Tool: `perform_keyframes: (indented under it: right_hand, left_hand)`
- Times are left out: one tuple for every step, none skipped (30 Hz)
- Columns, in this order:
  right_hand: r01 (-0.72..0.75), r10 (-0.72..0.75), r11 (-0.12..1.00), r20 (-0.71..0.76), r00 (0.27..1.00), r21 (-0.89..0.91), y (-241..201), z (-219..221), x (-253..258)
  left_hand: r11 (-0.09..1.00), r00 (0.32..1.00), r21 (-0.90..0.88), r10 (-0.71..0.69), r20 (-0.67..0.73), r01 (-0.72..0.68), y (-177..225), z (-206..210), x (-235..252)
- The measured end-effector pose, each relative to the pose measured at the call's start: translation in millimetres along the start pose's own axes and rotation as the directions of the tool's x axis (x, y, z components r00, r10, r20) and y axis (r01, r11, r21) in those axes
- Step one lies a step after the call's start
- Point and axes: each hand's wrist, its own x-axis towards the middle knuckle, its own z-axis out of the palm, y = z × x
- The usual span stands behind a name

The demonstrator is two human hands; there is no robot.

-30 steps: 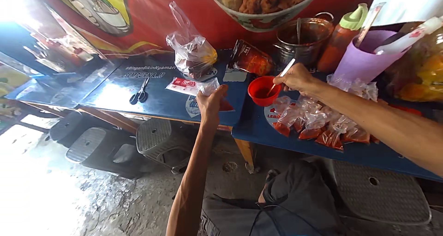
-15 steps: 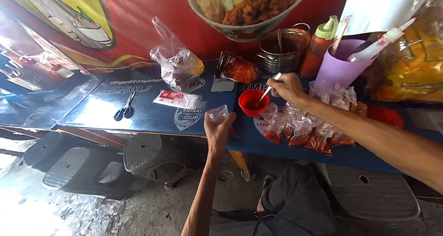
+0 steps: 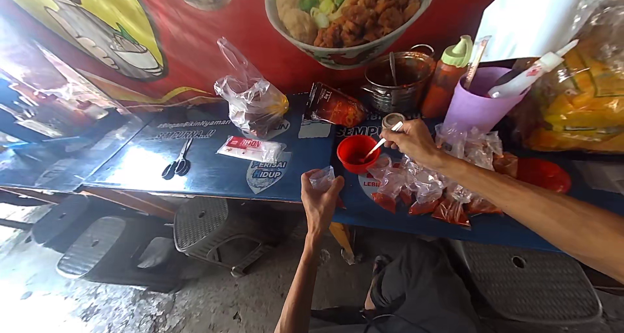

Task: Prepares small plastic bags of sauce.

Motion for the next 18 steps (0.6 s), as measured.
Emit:
perform_keyframes:
  right_hand:
    - [-0.068, 0.068, 0.995, -0.002, 0.998, 0.070, -2, 0, 0]
    - [-0.136, 0.138, 0.980, -0.002, 0.990, 0.145, -6, 0, 0]
    - [-0.194, 0.198, 0.959, 0.001, 0.980, 0.208, -9, -1, 0]
    - [-0.223, 0.230, 0.940, 0.003, 0.973, 0.260, -11, -2, 1]
    - [-0.235, 0.245, 0.927, 0.004, 0.970, 0.292, -12, -3, 1]
    - [-0.234, 0.246, 0.921, 0.001, 0.969, 0.311, -12, -4, 2]
    - [-0.225, 0.239, 0.921, -0.006, 0.971, 0.317, -13, -5, 1]
    - [-0.212, 0.228, 0.925, -0.014, 0.974, 0.315, -14, -7, 1]
    - [-0.203, 0.220, 0.928, -0.018, 0.975, 0.312, -16, -9, 1]
    - [-0.199, 0.215, 0.930, -0.020, 0.976, 0.309, -17, -10, 2]
    - [-0.195, 0.212, 0.930, -0.022, 0.977, 0.310, -19, -12, 2]
    - [-0.186, 0.204, 0.930, -0.025, 0.979, 0.317, -20, -13, 3]
    - [-0.168, 0.188, 0.931, -0.032, 0.982, 0.323, -20, -14, 4]
    - [-0.132, 0.152, 0.940, -0.040, 0.987, 0.316, -20, -15, 4]
    - [-0.065, 0.082, 0.954, -0.045, 0.996, 0.292, -18, -16, 3]
    - [0.041, -0.030, 0.966, -0.047, 0.998, 0.257, -14, -17, 2]
    - [0.183, -0.178, 0.961, -0.044, 0.983, 0.208, -9, -18, 0]
    - [0.333, -0.331, 0.933, -0.036, 0.943, 0.140, -5, -20, -2]
  left_hand:
    - [1.000, 1.000, 0.000, 0.002, 0.004, -0.002, 0, 1, -1]
    - [1.000, 1.000, -0.003, 0.001, 0.006, -0.001, 0, 2, -1]
    - [1.000, 1.000, -0.005, 0.003, 0.006, -0.003, 0, 4, -1]
    - [1.000, 1.000, -0.004, 0.004, 0.006, -0.004, 0, 5, -1]
    - [1.000, 1.000, 0.001, 0.006, 0.007, -0.006, 0, 5, -1]
    - [1.000, 1.000, 0.006, 0.007, 0.008, -0.007, 0, 6, -1]
    - [1.000, 1.000, 0.006, 0.006, 0.013, -0.006, -1, 7, -1]
    - [1.000, 1.000, 0.005, 0.008, 0.016, -0.008, -1, 8, 0]
    - [1.000, 1.000, 0.004, 0.008, 0.018, -0.008, -1, 9, 0]
    - [1.000, 1.000, 0.005, 0.007, 0.021, -0.007, -1, 11, 0]
    - [1.000, 1.000, 0.005, 0.005, 0.025, -0.005, -2, 12, 0]
    - [1.000, 1.000, 0.004, 0.004, 0.030, -0.004, -2, 13, 1]
    - [1.000, 0.999, 0.007, 0.006, 0.034, -0.006, -3, 14, 2]
    - [1.000, 0.999, 0.012, 0.009, 0.036, -0.010, -4, 15, 2]
    - [1.000, 0.999, 0.015, 0.013, 0.037, -0.014, -5, 16, 2]
    - [1.000, 0.999, 0.017, 0.020, 0.039, -0.021, -6, 17, 2]
    - [0.999, 0.999, 0.015, 0.029, 0.038, -0.029, -6, 17, 2]
    - [0.999, 0.999, 0.010, 0.038, 0.039, -0.038, -7, 18, 2]
